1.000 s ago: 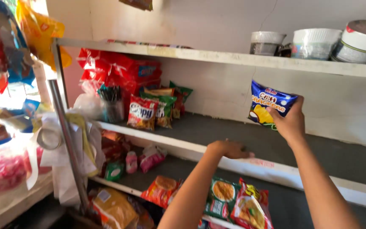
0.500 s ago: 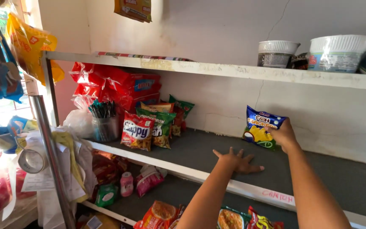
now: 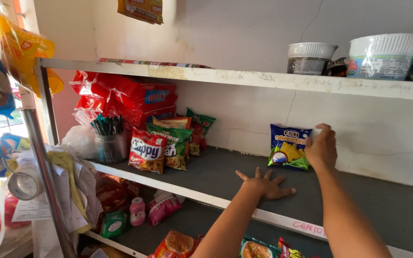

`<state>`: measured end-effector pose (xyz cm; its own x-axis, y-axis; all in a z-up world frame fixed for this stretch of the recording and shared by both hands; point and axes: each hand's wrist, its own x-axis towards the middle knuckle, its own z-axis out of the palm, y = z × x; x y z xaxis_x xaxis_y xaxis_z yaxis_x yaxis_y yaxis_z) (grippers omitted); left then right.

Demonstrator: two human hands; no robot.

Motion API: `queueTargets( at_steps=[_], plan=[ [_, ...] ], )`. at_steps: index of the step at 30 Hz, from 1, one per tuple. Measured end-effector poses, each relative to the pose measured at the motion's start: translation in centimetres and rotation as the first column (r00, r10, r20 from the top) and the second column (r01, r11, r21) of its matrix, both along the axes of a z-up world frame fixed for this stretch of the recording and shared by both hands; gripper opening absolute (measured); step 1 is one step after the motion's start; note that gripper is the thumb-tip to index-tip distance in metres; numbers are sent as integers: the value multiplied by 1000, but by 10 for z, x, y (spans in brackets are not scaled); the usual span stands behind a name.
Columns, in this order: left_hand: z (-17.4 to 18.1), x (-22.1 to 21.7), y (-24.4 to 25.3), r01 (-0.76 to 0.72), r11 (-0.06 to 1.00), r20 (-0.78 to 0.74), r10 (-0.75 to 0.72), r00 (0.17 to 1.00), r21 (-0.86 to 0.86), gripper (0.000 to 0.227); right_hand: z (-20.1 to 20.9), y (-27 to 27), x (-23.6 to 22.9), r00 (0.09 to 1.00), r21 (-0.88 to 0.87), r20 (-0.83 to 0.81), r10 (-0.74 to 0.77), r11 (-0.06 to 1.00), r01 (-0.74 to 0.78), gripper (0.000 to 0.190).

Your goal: Restocking various snack bags and instant noodles from a floor basket onto store shelves.

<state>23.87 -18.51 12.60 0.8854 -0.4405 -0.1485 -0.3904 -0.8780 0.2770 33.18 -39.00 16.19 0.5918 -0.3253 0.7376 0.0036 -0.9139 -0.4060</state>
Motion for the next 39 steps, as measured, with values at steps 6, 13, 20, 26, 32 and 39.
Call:
queueTargets(
  at_steps=[6, 13, 20, 26, 32, 39],
  plan=[
    [-1, -2, -1, -1, 1000, 21, 1, 1000, 5, 90, -18, -8, 29, 906, -108, -237, 352, 917, -384, 26],
    [0, -6, -3, -21, 1000, 50, 21, 999, 4, 88, -17, 2, 17, 795, -212, -561, 229, 889, -405, 46],
    [0, -7, 0, -31, 1000, 50, 31, 998, -1, 88, -5, 9, -5, 906, -228, -349, 240, 916, -331, 34],
    [2, -8, 0, -23, 1000, 38, 24, 999, -14, 88, -3, 13, -8, 937, -300, -299, 182, 914, -273, 58],
    [2, -7, 0, -15, 1000, 34, 15, 999, -17, 88, 11, 26, -37, 957, -283, -267, 112, 940, -189, 55],
    [2, -12, 0, -26, 1000, 57, 26, 998, -14, 88, -12, -8, 12, 885, -32, -424, 192, 973, -227, 76]
  ],
)
